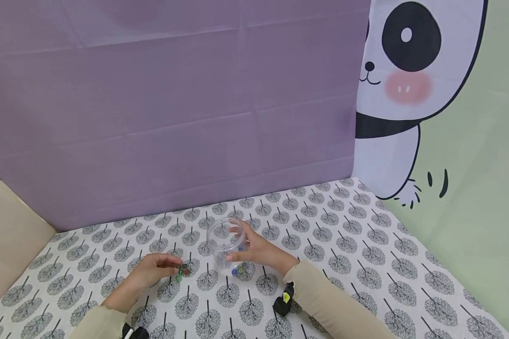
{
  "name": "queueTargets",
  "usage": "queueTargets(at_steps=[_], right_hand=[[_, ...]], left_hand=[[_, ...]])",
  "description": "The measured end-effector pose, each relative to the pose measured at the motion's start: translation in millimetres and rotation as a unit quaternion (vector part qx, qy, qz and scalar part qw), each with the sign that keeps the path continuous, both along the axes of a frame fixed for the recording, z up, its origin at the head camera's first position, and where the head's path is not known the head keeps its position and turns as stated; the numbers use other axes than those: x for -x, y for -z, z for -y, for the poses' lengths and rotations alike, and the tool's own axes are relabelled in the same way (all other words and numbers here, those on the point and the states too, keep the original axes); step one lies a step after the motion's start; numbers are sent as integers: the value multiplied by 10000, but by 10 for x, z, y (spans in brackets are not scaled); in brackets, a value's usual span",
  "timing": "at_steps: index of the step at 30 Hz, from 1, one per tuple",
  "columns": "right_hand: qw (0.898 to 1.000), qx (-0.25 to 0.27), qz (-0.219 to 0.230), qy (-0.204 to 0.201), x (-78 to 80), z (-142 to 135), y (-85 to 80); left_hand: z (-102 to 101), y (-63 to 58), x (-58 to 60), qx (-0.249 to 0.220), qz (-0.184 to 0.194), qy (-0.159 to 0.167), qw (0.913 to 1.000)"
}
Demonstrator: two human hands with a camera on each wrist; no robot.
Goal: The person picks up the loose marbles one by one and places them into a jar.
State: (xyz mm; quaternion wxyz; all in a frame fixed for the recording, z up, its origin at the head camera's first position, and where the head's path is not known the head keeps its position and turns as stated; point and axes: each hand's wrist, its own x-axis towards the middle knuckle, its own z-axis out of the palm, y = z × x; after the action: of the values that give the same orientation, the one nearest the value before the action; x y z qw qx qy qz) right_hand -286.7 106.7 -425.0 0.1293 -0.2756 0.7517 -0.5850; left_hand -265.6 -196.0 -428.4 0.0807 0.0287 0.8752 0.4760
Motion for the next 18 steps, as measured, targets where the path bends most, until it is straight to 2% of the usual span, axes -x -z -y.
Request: queueTargets(at_steps=[10,18], right_hand=[[9998,-113,51,147,-3,12,-20],[9999,-51,43,124,-13,14,-24]], left_hand=[[-9,-34,-14,-38,-47,99,9999],[-3,1,-3,-25,-56,62,10000]])
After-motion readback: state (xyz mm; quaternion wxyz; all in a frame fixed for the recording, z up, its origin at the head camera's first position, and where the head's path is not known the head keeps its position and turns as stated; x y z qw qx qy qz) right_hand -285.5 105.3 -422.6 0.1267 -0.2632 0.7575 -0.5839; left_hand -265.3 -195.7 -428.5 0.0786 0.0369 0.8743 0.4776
